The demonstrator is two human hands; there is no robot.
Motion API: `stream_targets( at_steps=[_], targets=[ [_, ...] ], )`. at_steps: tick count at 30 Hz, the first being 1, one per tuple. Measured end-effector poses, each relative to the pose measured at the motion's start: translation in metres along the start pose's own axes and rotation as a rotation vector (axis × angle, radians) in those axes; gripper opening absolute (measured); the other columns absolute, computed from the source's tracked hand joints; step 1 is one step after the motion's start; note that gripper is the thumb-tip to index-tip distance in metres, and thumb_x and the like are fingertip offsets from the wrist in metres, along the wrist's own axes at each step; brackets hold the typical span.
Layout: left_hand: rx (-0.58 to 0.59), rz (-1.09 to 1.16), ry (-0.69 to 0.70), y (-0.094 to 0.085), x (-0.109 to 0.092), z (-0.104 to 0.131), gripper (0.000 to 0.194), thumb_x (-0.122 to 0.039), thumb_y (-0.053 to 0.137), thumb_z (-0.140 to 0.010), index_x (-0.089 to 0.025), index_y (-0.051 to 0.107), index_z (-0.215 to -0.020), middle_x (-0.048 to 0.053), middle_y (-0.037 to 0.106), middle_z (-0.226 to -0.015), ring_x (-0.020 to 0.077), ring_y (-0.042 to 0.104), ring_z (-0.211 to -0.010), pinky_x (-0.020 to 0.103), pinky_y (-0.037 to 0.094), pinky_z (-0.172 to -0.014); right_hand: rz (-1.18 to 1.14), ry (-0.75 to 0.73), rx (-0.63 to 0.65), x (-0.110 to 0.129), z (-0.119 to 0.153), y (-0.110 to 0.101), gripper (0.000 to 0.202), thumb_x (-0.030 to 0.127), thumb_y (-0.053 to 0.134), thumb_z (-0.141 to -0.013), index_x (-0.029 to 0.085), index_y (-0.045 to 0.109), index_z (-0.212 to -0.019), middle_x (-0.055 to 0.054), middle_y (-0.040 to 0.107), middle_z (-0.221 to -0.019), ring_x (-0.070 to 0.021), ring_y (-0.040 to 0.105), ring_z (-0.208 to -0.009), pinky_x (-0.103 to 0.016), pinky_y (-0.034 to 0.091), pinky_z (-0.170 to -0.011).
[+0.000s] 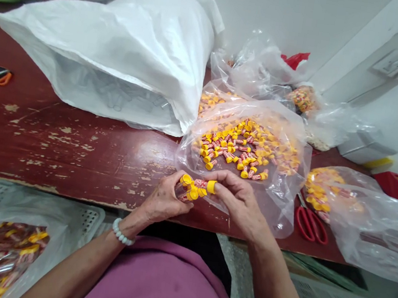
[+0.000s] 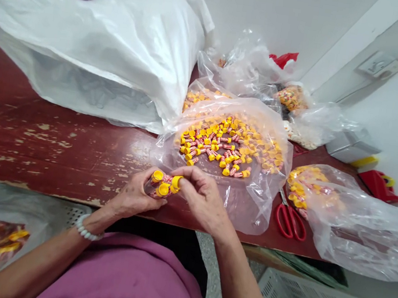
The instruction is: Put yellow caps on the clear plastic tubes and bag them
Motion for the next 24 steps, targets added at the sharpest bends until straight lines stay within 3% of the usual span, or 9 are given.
stream_targets(
  at_steps=[4, 10, 14, 17, 20, 24],
  targets=[
    [0.035, -0.054, 0.020, 0.003, -0.001, 0.002, 0.026, -0.016, 0.065, -0.059, -0.017, 0.052, -0.082, -0.006, 0.053, -0.068, 0.0094, 0.046, -0.059, 0.021, 0.035, -0.055, 0.119, -0.038, 0.109, 0.008, 0.002, 0.015, 0.017, 0.022, 0.049, -0.085, 0.019, 0.063, -0.094, 0.000, 0.064, -0.086, -0.0130, 0.059, -0.080, -0.027, 0.047, -0.074],
    [0.009, -0.050, 0.040, 0.002, -0.001, 0.004, 0.025, -0.015, 0.065, -0.058, -0.017, 0.051, -0.079, -0.006, 0.051, -0.067, 0.0088, 0.043, -0.059, 0.021, 0.034, -0.055, 0.198, -0.179, -0.095, 0.010, 0.005, 0.010, 0.024, 0.021, 0.045, -0.087, 0.021, 0.055, -0.109, -0.003, 0.062, -0.097, -0.0133, 0.058, -0.082, -0.027, 0.047, -0.072],
    [0.013, 0.071, 0.015, 0.004, 0.003, 0.004, 0.029, -0.016, 0.068, -0.057, -0.016, 0.054, -0.082, -0.004, 0.055, -0.073, 0.0099, 0.047, -0.063, 0.022, 0.038, -0.058, 0.484, -0.423, -0.028, 0.018, 0.019, 0.027, 0.039, 0.018, 0.051, -0.080, 0.021, 0.050, -0.119, -0.006, 0.060, -0.110, -0.0208, 0.054, -0.098, -0.039, 0.043, -0.087],
    [0.019, 0.176, -0.018, 0.008, 0.006, 0.004, 0.024, -0.016, 0.070, -0.056, -0.014, 0.053, -0.073, -0.003, 0.053, -0.071, 0.0101, 0.047, -0.064, 0.022, 0.040, -0.057, 0.653, -0.491, 0.041, 0.012, 0.025, 0.045, 0.052, 0.023, 0.057, -0.072, 0.019, 0.048, -0.123, -0.009, 0.058, -0.116, -0.0266, 0.050, -0.105, -0.048, 0.036, -0.094],
    [0.007, 0.298, -0.092, 0.010, 0.008, 0.003, 0.026, -0.013, 0.072, -0.051, -0.013, 0.055, -0.072, -0.002, 0.055, -0.072, 0.0110, 0.049, -0.066, 0.022, 0.042, -0.058, 0.641, -0.481, 0.066, 0.005, 0.024, 0.052, 0.060, 0.026, 0.058, -0.071, 0.021, 0.043, -0.128, -0.009, 0.055, -0.121, -0.0275, 0.049, -0.109, -0.048, 0.035, -0.096],
    [0.045, 0.509, -0.236, 0.007, 0.006, 0.004, 0.037, -0.012, 0.075, -0.049, -0.012, 0.058, -0.082, -0.001, 0.058, -0.074, 0.0118, 0.052, -0.065, 0.024, 0.045, -0.061, 0.579, -0.523, 0.025, -0.002, 0.019, 0.048, 0.077, 0.032, 0.061, -0.073, 0.023, 0.025, -0.140, -0.011, 0.044, -0.135, -0.0283, 0.041, -0.123, -0.049, 0.033, -0.102]
  ],
)
Point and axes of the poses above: each hand's wrist, its own z-axis away from the middle knuckle, its own y-axis out of the palm, x = y × z, the point moved 4 cm from there along -z, towards the middle knuckle
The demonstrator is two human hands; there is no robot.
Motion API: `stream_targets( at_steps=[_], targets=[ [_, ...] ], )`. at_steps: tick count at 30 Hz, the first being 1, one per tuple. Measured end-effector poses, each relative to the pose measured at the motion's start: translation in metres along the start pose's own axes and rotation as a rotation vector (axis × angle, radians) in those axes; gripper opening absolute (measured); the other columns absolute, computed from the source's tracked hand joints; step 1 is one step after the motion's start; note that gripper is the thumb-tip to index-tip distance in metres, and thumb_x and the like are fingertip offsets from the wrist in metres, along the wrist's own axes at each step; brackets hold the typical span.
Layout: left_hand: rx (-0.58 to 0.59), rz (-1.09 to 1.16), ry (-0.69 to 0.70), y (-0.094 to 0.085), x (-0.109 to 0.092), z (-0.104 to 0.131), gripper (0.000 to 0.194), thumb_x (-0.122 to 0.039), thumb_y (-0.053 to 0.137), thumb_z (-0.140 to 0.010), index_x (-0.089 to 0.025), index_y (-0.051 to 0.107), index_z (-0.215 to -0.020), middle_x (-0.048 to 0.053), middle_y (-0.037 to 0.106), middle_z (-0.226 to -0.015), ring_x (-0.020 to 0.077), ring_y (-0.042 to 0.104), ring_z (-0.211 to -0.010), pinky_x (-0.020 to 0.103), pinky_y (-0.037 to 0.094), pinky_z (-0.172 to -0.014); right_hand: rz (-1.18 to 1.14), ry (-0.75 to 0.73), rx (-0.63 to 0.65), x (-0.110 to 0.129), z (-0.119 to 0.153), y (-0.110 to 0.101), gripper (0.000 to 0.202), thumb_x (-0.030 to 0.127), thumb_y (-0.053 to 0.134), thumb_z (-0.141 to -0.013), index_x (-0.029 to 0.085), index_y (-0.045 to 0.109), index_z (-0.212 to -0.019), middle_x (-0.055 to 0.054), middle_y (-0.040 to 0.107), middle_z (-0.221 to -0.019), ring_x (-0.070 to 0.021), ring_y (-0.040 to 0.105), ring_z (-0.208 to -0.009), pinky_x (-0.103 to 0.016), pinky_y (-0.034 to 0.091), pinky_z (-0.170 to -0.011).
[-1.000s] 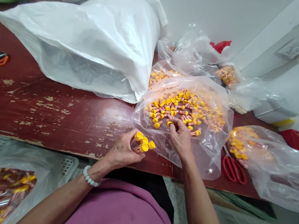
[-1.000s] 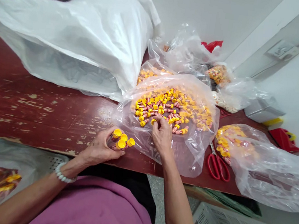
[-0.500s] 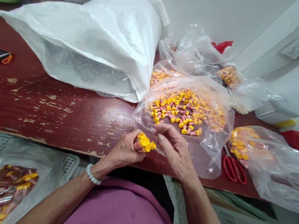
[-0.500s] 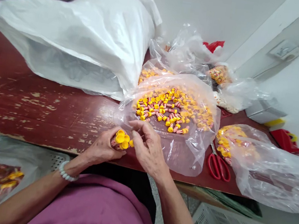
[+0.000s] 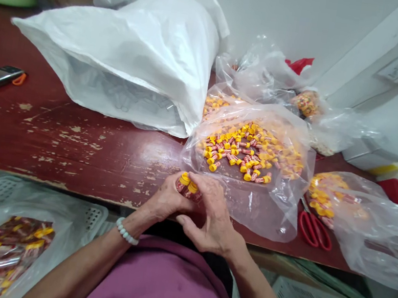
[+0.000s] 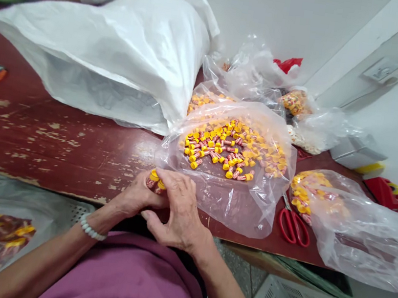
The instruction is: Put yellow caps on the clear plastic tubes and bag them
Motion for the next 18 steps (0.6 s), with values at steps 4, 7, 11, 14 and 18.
stream_targets(
  at_steps=[4, 7, 11, 14, 18],
  targets=[
    [0.059, 0.152, -0.065, 0.001, -0.002, 0.005, 0.034, -0.006, 0.072, -0.049, -0.013, 0.059, -0.081, -0.001, 0.059, -0.073, 0.0119, 0.052, -0.062, 0.026, 0.045, -0.060, 0.117, 0.006, -0.049, -0.010, 0.001, 0.006, 0.095, 0.046, 0.071, -0.066, 0.018, 0.021, -0.142, -0.016, 0.039, -0.139, -0.0318, 0.037, -0.128, -0.051, 0.032, -0.103],
    [0.060, 0.197, -0.081, 0.003, 0.003, 0.007, 0.033, -0.002, 0.069, -0.047, -0.014, 0.059, -0.077, -0.002, 0.057, -0.069, 0.0113, 0.050, -0.060, 0.025, 0.044, -0.055, 0.157, -0.022, -0.025, -0.013, 0.001, 0.015, 0.084, 0.038, 0.071, -0.067, 0.018, 0.031, -0.139, -0.015, 0.052, -0.128, -0.0294, 0.048, -0.118, -0.048, 0.038, -0.098],
    [0.069, 0.303, -0.092, 0.008, 0.006, 0.006, 0.030, 0.000, 0.063, -0.046, -0.015, 0.058, -0.071, -0.003, 0.054, -0.065, 0.0101, 0.048, -0.057, 0.023, 0.041, -0.051, 0.102, -0.042, -0.077, -0.014, -0.003, 0.017, 0.066, 0.027, 0.064, -0.071, 0.019, 0.042, -0.132, -0.012, 0.060, -0.116, -0.0253, 0.057, -0.104, -0.042, 0.048, -0.088],
    [0.052, 0.383, -0.099, 0.010, 0.005, 0.010, 0.026, -0.001, 0.065, -0.044, -0.013, 0.057, -0.066, -0.003, 0.054, -0.064, 0.0083, 0.048, -0.056, 0.022, 0.041, -0.053, 0.105, -0.084, -0.048, -0.007, -0.004, 0.016, 0.061, 0.030, 0.064, -0.073, 0.021, 0.044, -0.130, -0.011, 0.061, -0.113, -0.0266, 0.058, -0.102, -0.044, 0.049, -0.086],
    [0.086, 0.494, -0.117, 0.003, 0.010, 0.013, 0.024, -0.004, 0.067, -0.039, -0.013, 0.053, -0.057, -0.004, 0.054, -0.059, 0.0080, 0.049, -0.051, 0.022, 0.042, -0.050, 0.145, -0.091, -0.003, -0.004, -0.007, 0.024, 0.072, 0.040, 0.067, -0.074, 0.020, 0.037, -0.136, -0.017, 0.050, -0.128, -0.0357, 0.048, -0.116, -0.054, 0.041, -0.093]
  ],
)
Point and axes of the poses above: each hand's wrist, its own z-axis away from the middle knuckle, its own y-axis out of the palm, x = y × z, the point moved 4 cm from there along -z, towards the middle knuckle
